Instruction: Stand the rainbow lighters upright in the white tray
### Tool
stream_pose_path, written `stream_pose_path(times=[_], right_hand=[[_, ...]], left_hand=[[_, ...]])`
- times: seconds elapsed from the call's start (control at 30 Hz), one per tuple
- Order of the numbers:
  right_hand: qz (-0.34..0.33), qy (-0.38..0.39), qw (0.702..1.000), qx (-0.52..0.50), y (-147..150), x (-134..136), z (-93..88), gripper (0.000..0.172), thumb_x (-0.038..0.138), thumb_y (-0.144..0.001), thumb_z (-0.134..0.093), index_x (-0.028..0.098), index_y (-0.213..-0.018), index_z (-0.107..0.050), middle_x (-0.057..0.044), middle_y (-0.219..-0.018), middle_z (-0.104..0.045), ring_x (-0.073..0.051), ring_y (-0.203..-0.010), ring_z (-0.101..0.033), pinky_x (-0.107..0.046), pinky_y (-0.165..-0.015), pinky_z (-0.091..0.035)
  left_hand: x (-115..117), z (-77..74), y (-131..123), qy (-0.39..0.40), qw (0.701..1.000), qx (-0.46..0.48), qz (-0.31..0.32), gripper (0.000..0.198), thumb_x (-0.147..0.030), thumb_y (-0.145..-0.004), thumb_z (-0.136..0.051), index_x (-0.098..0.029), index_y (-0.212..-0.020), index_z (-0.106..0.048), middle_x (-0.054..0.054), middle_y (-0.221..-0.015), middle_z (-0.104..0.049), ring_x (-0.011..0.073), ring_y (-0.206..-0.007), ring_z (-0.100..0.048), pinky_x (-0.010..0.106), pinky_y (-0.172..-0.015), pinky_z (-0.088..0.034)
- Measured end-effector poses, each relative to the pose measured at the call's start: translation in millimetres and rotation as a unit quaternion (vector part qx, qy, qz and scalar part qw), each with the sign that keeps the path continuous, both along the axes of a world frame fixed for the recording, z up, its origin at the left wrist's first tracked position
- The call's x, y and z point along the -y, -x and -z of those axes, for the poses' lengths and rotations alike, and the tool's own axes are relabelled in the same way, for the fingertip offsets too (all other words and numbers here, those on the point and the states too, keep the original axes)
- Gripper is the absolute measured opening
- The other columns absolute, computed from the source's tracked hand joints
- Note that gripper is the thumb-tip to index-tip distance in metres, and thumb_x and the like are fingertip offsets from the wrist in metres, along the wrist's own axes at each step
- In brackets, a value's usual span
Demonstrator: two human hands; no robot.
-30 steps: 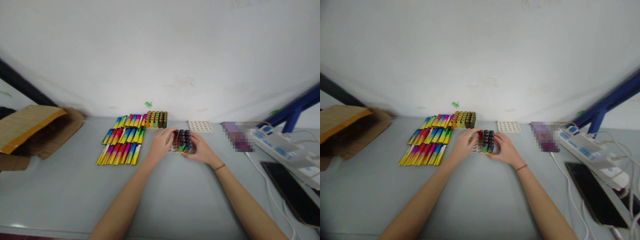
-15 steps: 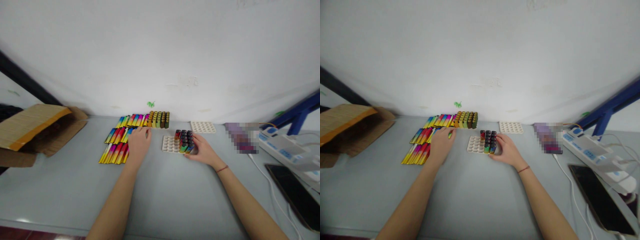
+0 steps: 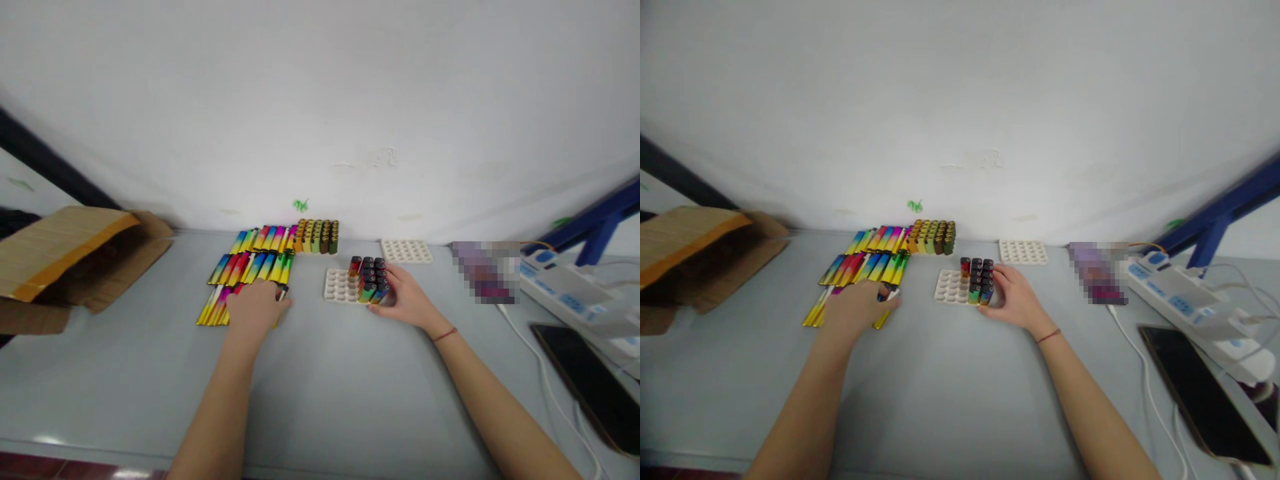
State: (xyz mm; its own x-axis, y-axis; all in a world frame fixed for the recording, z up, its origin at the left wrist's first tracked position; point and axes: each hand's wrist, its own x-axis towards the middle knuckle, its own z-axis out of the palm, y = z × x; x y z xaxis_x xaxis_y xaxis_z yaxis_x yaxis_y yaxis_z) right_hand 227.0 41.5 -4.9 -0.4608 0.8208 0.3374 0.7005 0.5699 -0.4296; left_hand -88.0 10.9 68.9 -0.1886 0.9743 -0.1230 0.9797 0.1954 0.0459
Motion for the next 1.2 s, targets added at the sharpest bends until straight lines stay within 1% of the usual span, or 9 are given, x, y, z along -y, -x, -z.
stream_pose_path(times=[0.13, 0.27, 0.37, 0.53, 0.6, 0.67, 0.87, 1.0, 1.2], right_hand=[[-0.002, 0.001, 1.000, 0.000, 1, 1, -2.6, 0.068, 0.053, -0.074, -0.071, 0.017, -0.130, -0.056, -0.017, -0.134, -0.057, -0.035, -0.124, -0.053, -0.054, -0.107, -0.042], [-0.003, -0.002, 1.000, -0.002, 2, 1, -4.0, 0.067, 0.052, -0.075, -0.071, 0.017, -0.129, -0.056, -0.017, -0.134, -0.056, -0.035, -0.123, -0.053, -0.053, -0.108, -0.042], [-0.003, -0.005, 1.000, 0.001, 2, 2, -4.4, 0.069, 0.053, -0.074, -0.072, 0.015, -0.130, -0.056, -0.018, -0.133, -0.056, -0.035, -0.124, -0.053, -0.052, -0.108, -0.042], [-0.008, -0.003, 1.000, 0.004, 3, 1, -5.7, 0.072, 0.052, -0.074, -0.073, 0.015, -0.132, -0.054, -0.019, -0.136, -0.056, -0.035, -0.125, -0.052, -0.052, -0.108, -0.042], [-0.011, -0.001, 1.000, 0.003, 3, 0, -5.6, 0.073, 0.051, -0.074, -0.073, 0.016, -0.134, -0.053, -0.018, -0.137, -0.055, -0.035, -0.126, -0.051, -0.052, -0.108, -0.041], [-0.013, 0.000, 1.000, 0.002, 2, 0, -4.7, 0.074, 0.052, -0.074, -0.073, 0.016, -0.135, -0.052, -0.018, -0.138, -0.055, -0.035, -0.126, -0.051, -0.052, -0.109, -0.041], [-0.008, -0.006, 1.000, 0.002, 1, 0, -2.3, 0.074, 0.053, -0.074, -0.073, 0.014, -0.134, -0.052, -0.019, -0.138, -0.054, -0.035, -0.126, -0.051, -0.051, -0.109, -0.041], [-0.012, -0.005, 1.000, -0.002, 2, 0, -3.3, 0.073, 0.052, -0.074, -0.073, 0.016, -0.135, -0.052, -0.017, -0.138, -0.054, -0.035, -0.126, -0.051, -0.053, -0.109, -0.041], [-0.014, 0.002, 1.000, 0.001, 2, 0, -4.9, 0.073, 0.051, -0.074, -0.073, 0.017, -0.135, -0.052, -0.017, -0.136, -0.056, -0.035, -0.125, -0.052, -0.052, -0.108, -0.042]], left_hand=[[-2, -1.4, -6, -0.008, 0.998, 0.036, 0.050, 0.026, -0.042, -0.082, -0.055, -0.020, -0.078, -0.069, 0.013, -0.097, -0.072, 0.0326, -0.094, -0.067, 0.041, -0.078, -0.048], [-10, 3.6, -13, -0.087, 0.956, 0.249, 0.131, 0.025, -0.044, -0.087, -0.052, -0.020, -0.090, -0.060, 0.007, -0.087, -0.070, 0.0244, -0.083, -0.066, 0.036, -0.077, -0.049], [-16, 14.7, -22, -0.128, 0.874, 0.452, 0.122, 0.033, -0.051, -0.089, -0.050, -0.020, -0.101, -0.052, 0.003, -0.082, -0.065, 0.0195, -0.072, -0.066, 0.034, -0.071, -0.052], [-15, 26.5, -48, -0.168, 0.702, 0.687, 0.079, 0.039, -0.056, -0.084, -0.058, -0.022, -0.098, -0.046, 0.006, -0.107, -0.064, 0.0193, -0.101, -0.066, 0.036, -0.085, -0.055], [-13, 24.9, -58, -0.139, 0.638, 0.757, 0.030, 0.041, -0.058, -0.082, -0.059, -0.024, -0.094, -0.039, -0.001, -0.091, -0.064, 0.0162, -0.085, -0.068, 0.035, -0.077, -0.057], [-11, 21.7, -65, -0.114, 0.601, 0.791, -0.010, 0.043, -0.058, -0.081, -0.060, -0.026, -0.093, -0.035, -0.008, -0.075, -0.058, 0.0110, -0.063, -0.064, 0.029, -0.063, -0.056], [-12, 18.5, -69, -0.096, 0.595, 0.795, -0.076, 0.032, -0.048, -0.081, -0.060, -0.025, -0.088, -0.039, -0.011, -0.055, -0.047, 0.0064, -0.039, -0.041, 0.017, -0.041, -0.036], [-16, 22.4, -68, -0.043, 0.579, 0.807, -0.107, 0.048, -0.064, -0.086, -0.043, -0.020, -0.067, -0.046, -0.007, -0.046, -0.037, 0.0078, -0.039, -0.036, 0.020, -0.042, -0.036], [-15, 29.9, -70, -0.073, 0.618, 0.777, -0.092, 0.058, -0.058, -0.091, -0.037, -0.020, -0.048, -0.042, -0.002, -0.042, -0.038, 0.0096, -0.040, -0.038, 0.022, -0.046, -0.039]])
